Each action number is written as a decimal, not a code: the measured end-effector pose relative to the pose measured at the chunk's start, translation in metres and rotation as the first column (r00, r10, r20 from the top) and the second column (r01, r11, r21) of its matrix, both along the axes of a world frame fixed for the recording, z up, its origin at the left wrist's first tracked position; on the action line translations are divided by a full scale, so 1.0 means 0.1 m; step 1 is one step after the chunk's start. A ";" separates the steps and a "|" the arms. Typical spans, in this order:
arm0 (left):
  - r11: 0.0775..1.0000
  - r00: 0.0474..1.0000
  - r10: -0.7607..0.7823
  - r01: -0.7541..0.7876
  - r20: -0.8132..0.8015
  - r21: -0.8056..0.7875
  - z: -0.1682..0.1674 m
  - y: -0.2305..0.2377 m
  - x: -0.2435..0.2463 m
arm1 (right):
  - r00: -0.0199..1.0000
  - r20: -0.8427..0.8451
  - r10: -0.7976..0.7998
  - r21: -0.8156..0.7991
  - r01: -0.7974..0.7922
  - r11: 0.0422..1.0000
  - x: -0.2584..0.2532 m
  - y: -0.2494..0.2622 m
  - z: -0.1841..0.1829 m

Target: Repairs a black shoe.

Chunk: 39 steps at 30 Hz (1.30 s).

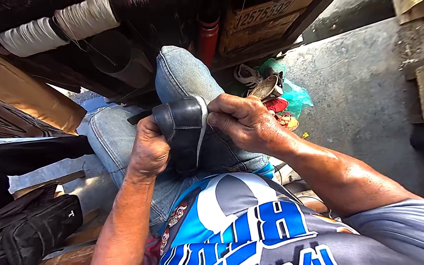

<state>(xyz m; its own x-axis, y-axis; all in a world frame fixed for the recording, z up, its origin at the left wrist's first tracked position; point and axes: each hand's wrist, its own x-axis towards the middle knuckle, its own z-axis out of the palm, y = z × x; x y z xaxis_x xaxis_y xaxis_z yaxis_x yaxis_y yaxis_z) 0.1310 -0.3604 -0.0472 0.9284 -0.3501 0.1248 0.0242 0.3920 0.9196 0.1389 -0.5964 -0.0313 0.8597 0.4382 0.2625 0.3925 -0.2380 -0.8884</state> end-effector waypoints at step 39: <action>0.954 0.995 0.094 -0.078 -0.040 0.289 0.08 0.28 -0.09 | 0.989 -0.139 -0.046 -0.142 0.026 0.989 -0.06 -0.16 0.04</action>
